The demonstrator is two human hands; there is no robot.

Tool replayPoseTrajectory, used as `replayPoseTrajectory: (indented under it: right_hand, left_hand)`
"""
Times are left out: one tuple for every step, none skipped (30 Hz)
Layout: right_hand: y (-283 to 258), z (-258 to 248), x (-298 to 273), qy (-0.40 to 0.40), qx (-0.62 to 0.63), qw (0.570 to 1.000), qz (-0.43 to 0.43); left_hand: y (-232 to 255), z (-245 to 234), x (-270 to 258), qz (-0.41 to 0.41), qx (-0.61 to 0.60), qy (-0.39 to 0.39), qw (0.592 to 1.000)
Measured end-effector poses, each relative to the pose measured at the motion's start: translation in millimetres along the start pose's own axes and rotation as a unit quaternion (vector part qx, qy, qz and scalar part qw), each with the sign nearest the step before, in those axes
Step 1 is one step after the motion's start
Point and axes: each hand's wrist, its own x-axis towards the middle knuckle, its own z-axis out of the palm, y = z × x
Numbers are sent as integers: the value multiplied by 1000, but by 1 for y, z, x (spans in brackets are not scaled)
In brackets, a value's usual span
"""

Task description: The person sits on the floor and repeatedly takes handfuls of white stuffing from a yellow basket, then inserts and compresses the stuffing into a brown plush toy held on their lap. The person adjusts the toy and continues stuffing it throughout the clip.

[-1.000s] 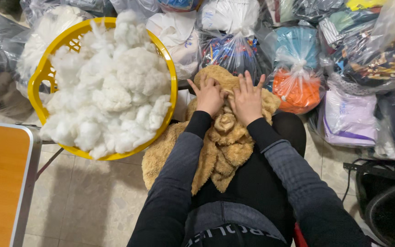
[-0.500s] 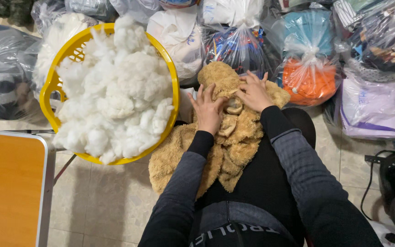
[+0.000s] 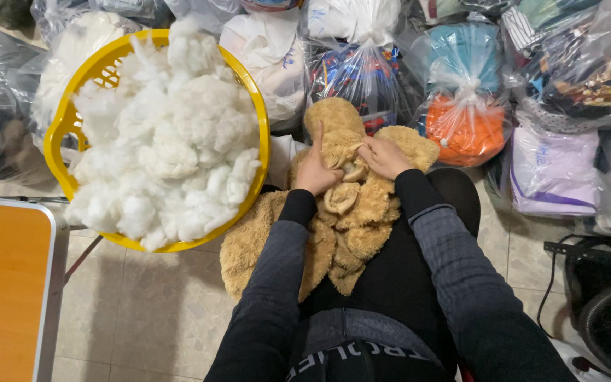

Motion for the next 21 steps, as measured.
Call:
replayPoseTrajectory:
  right_hand:
    - [6,2,-1,-1,8,1000,-16]
    - [13,6,-2,-2,16,999,-32]
    - [22,10,-4,-4,24,999,-49]
    - [31,15,-6,-26,69,997,-33]
    - [40,20,-8,-48,113,992,-17]
    - [48,25,-13,-71,158,985,1]
    - [55,30,-18,-87,147,985,8]
    - [60,32,-22,-103,135,985,15]
    - [62,33,-23,-119,123,985,22]
    - [62,34,-26,-118,144,982,38]
    - [59,35,-27,-117,166,978,54]
    - [51,34,-26,-115,186,973,69]
    - [41,33,-26,-102,197,973,70]
    - [29,30,-25,-89,207,972,71]
    - [17,26,-24,-75,217,971,71]
    - [6,23,-23,-66,170,979,94]
    - [-4,20,-22,-57,123,984,118]
    - [-13,17,-22,-51,78,986,141]
    - [-19,13,-21,-11,64,995,81]
    - [-26,10,-20,27,51,998,20]
    - [-31,8,-19,65,37,996,-42]
  left_hand:
    - [1,-4,1,3,19,-6,1000]
    - [0,-7,1,7,38,-12,999]
    - [-1,-11,2,-11,45,-45,998]
    - [-4,-15,3,-28,53,-77,995]
    - [-7,-17,3,-45,60,-110,991]
    - [-12,-17,1,-49,37,-138,989]
    - [-16,-17,-2,-52,14,-167,985]
    - [-20,-16,-4,-54,-9,-195,979]
    - [-23,-12,-6,-69,-28,-185,980]
    - [-27,-5,-11,-85,-47,-176,980]
    - [-31,1,-17,-100,-66,-167,979]
    - [-33,7,-22,-86,-65,-108,988]
    - [-36,13,-29,-73,-65,-49,994]
    - [-37,17,-33,-57,-64,12,996]
    - [-37,19,-36,-28,-78,39,996]
    - [-38,21,-38,1,-90,63,994]
    - [-37,21,-39,30,-103,88,990]
    - [-36,22,-40,38,-65,111,991]
    - [-34,22,-40,47,-28,135,989]
    - [-33,20,-43,55,11,158,986]
    - [-32,18,-45,89,23,174,980]
